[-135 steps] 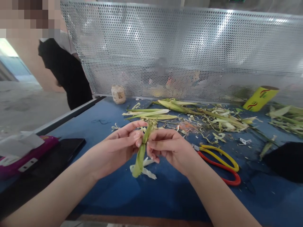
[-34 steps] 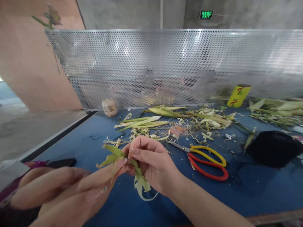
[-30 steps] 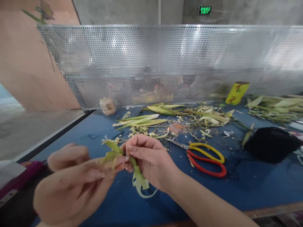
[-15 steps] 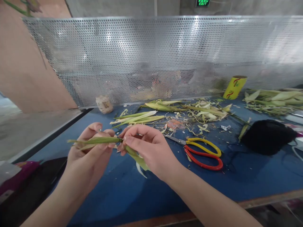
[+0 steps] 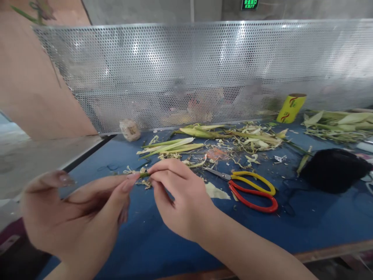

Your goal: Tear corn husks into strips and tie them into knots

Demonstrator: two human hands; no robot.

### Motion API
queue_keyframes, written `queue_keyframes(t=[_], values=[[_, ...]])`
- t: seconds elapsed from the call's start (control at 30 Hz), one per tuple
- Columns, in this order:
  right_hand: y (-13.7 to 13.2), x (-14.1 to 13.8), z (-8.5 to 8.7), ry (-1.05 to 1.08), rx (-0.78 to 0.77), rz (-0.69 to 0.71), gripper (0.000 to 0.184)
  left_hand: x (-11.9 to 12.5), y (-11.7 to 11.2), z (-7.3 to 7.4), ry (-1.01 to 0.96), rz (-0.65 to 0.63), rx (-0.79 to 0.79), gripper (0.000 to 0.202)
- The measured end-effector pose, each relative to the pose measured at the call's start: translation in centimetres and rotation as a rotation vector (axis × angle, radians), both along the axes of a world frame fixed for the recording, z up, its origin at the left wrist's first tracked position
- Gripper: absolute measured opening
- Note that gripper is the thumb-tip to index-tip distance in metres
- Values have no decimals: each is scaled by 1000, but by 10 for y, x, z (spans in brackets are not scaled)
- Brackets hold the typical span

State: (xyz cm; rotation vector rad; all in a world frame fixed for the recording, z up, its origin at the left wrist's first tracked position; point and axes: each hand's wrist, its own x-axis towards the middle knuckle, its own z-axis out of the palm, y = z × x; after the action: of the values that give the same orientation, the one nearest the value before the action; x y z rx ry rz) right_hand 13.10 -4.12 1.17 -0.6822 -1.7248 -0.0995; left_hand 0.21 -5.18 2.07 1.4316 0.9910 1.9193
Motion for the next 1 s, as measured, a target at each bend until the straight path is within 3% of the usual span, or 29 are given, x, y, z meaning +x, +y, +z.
queue_keyframes(t=[0.2,0.3,0.37,0.43,0.6,0.73,0.87,1.0], values=[[0,-3,-7,-173,45,-49,17,7,2,6,-32,-118,-89,43],[-1,-2,-2,-59,14,-47,17,9,1,4,-15,-181,-124,41],[-1,-1,3,91,-85,-22,17,9,0,2,-8,-216,-121,40],[0,2,7,274,-270,92,17,10,0,0,-7,-240,-97,40],[8,5,8,701,-712,661,12,8,1,0,-26,-314,-70,42],[10,4,7,780,-851,821,9,2,9,2,-63,-487,-214,39],[9,3,7,693,-892,814,11,-1,19,0,-166,-695,-389,34],[6,6,8,461,-797,549,12,-2,25,-2,-249,-863,-487,31]])
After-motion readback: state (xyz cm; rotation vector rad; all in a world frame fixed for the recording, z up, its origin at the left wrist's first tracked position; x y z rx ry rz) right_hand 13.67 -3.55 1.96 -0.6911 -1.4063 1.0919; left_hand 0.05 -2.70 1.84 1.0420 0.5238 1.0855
